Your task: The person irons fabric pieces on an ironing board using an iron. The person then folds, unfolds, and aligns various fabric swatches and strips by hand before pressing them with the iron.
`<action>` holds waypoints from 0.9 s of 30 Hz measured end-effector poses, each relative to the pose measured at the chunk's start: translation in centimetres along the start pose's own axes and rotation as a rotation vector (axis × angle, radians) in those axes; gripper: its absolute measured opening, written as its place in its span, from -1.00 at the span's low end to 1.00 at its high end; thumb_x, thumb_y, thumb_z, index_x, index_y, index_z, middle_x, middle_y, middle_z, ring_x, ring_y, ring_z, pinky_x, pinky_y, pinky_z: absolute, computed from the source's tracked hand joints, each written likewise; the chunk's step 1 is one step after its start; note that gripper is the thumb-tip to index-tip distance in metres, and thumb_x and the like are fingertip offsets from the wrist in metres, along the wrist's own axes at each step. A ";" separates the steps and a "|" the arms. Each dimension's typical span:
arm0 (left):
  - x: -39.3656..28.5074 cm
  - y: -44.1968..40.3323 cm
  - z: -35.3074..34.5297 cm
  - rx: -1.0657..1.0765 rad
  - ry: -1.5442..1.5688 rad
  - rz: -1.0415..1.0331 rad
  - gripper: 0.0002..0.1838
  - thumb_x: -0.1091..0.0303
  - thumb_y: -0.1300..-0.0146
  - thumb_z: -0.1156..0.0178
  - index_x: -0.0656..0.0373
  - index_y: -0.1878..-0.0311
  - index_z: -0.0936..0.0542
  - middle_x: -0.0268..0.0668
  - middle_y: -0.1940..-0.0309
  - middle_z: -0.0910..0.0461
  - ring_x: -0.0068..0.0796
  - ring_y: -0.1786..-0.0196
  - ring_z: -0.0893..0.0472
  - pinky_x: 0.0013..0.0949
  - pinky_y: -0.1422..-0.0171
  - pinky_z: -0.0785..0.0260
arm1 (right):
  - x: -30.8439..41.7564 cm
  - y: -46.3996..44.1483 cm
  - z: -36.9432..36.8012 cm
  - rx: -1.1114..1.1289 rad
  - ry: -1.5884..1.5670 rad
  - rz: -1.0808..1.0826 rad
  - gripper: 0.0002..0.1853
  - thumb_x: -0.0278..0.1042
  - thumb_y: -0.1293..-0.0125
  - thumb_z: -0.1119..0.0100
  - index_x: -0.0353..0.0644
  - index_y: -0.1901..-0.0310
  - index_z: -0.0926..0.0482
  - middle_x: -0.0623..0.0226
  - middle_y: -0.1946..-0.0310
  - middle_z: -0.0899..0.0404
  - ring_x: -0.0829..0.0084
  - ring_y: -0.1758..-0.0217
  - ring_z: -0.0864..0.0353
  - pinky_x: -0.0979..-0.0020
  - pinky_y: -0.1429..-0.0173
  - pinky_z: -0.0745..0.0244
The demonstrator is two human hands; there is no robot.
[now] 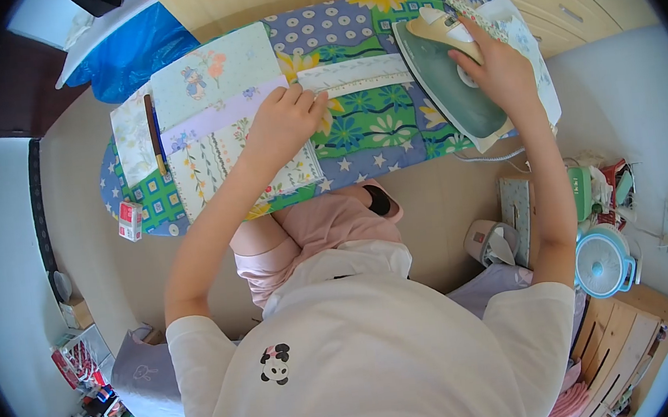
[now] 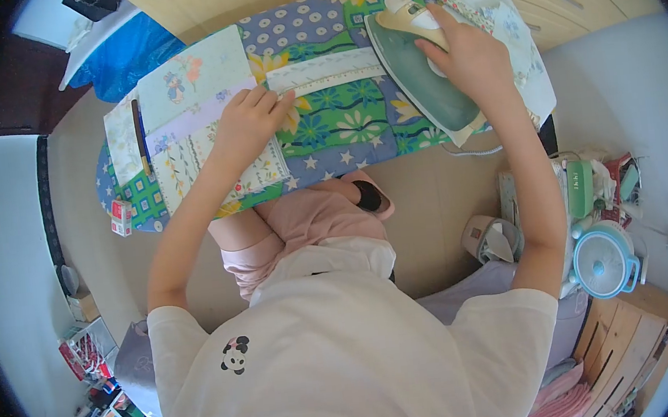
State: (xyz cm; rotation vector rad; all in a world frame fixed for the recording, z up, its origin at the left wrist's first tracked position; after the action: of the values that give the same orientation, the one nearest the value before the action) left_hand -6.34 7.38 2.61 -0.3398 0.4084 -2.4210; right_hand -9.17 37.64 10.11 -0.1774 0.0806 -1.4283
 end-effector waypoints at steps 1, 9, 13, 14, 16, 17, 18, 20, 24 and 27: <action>-0.1 0.0 -0.1 0.012 -0.024 0.002 -0.63 0.42 0.07 -0.17 0.15 0.09 -0.60 -0.37 0.39 -0.50 -0.42 0.20 -0.53 -0.40 0.15 -0.39 | 0.0 0.0 0.0 -0.008 0.004 0.008 -0.42 0.09 -0.21 -0.13 0.03 -0.22 -0.40 0.16 0.36 -0.65 0.16 0.29 -0.65 0.20 0.31 -0.51; -0.6 -0.1 0.3 0.030 -0.002 0.053 -0.66 0.42 0.04 -0.17 0.17 0.10 -0.60 -0.33 0.30 -0.49 -0.38 0.08 -0.49 -0.38 0.04 -0.35 | 1.8 0.7 0.7 -0.070 0.156 -0.017 -0.43 0.01 -0.21 -0.19 0.02 -0.24 -0.40 0.20 0.14 -0.58 0.19 0.18 -0.61 0.25 0.23 -0.50; -1.2 -0.2 0.5 0.012 -0.016 0.049 -0.65 0.42 0.01 -0.17 0.19 0.08 -0.59 -0.31 0.26 -0.48 -0.35 0.04 -0.46 -0.34 -0.01 -0.33 | 6.9 3.3 -1.0 -0.324 -0.099 0.251 -0.42 -0.15 -0.10 -0.31 -0.10 -0.17 -0.44 0.23 -0.06 -0.43 0.15 -0.09 -0.45 0.20 -0.10 -0.39; -1.4 -0.2 0.6 0.012 -0.017 0.049 -0.65 0.42 0.01 -0.17 0.19 0.08 -0.59 -0.31 0.26 -0.48 -0.35 0.04 -0.46 -0.34 -0.01 -0.33 | 8.5 4.3 -2.4 -0.279 -0.140 0.316 -0.44 -0.15 -0.12 -0.29 -0.11 -0.17 -0.44 0.22 -0.08 -0.43 0.16 -0.13 -0.43 0.20 -0.14 -0.38; -1.6 -0.1 0.7 0.011 0.030 0.085 -0.63 0.39 0.00 -0.19 0.18 0.04 -0.58 -0.31 0.25 -0.48 -0.33 0.04 -0.46 -0.30 -0.03 -0.33 | 11.1 5.3 -5.2 -0.235 -0.178 0.378 -0.45 -0.14 -0.15 -0.27 -0.13 -0.17 -0.44 0.21 -0.09 -0.42 0.16 -0.16 -0.41 0.19 -0.18 -0.36; -1.7 -0.1 0.7 0.010 0.029 0.083 -0.63 0.39 0.00 -0.19 0.18 0.04 -0.58 -0.31 0.25 -0.48 -0.33 0.04 -0.46 -0.30 -0.03 -0.33 | 12.1 5.5 -6.6 -0.221 -0.273 0.339 -0.44 -0.10 -0.14 -0.26 -0.17 -0.15 -0.45 0.18 -0.10 -0.42 0.15 -0.19 -0.38 0.16 -0.22 -0.31; -1.7 0.0 0.6 0.007 0.038 0.090 -0.62 0.37 -0.01 -0.21 0.17 0.03 -0.58 -0.31 0.24 -0.49 -0.32 0.01 -0.46 -0.28 -0.06 -0.33 | 12.7 5.6 -7.5 -0.207 -0.367 0.301 -0.43 -0.05 -0.13 -0.24 -0.21 -0.13 -0.46 0.14 -0.12 -0.41 0.13 -0.22 -0.36 0.12 -0.27 -0.26; -1.7 0.1 0.6 0.003 0.043 0.100 -0.62 0.35 -0.02 -0.22 0.15 0.02 -0.58 -0.31 0.24 -0.49 -0.31 -0.01 -0.46 -0.27 -0.09 -0.32 | 13.0 5.8 -8.6 -0.201 -0.323 0.288 -0.42 -0.02 -0.14 -0.22 -0.21 -0.13 -0.46 0.13 -0.12 -0.41 0.13 -0.22 -0.36 0.10 -0.29 -0.22; -1.7 0.2 0.6 -0.020 -0.008 0.125 -0.62 0.31 -0.05 -0.24 0.09 0.00 -0.57 -0.30 0.20 -0.50 -0.29 -0.10 -0.44 -0.22 -0.17 -0.30 | 13.6 6.0 -9.3 -0.196 -0.230 0.245 -0.39 0.07 -0.16 -0.17 -0.20 -0.14 -0.46 0.13 -0.10 -0.43 0.13 -0.23 -0.35 0.05 -0.37 -0.10; -2.0 0.0 0.6 0.001 0.015 0.153 -0.61 0.31 -0.05 -0.26 0.07 -0.01 -0.57 -0.25 0.18 -0.49 -0.23 -0.13 -0.44 -0.18 -0.20 -0.29 | 14.0 6.2 -9.2 -0.197 -0.225 0.218 -0.38 0.10 -0.17 -0.15 -0.19 -0.14 -0.46 0.12 -0.10 -0.43 0.14 -0.24 -0.35 0.01 -0.39 -0.06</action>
State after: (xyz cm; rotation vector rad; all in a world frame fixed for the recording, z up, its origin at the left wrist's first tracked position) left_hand -4.64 8.49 2.87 -0.2795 0.4247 -2.2758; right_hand -2.60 23.91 0.73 -0.4767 0.0537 -1.1740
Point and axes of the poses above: each hand's wrist, its own y-axis away from the middle knuckle, its own z-axis out of the back of the hand, x = y × z, the point moved 2 cm from there along -y, towards the middle knuckle
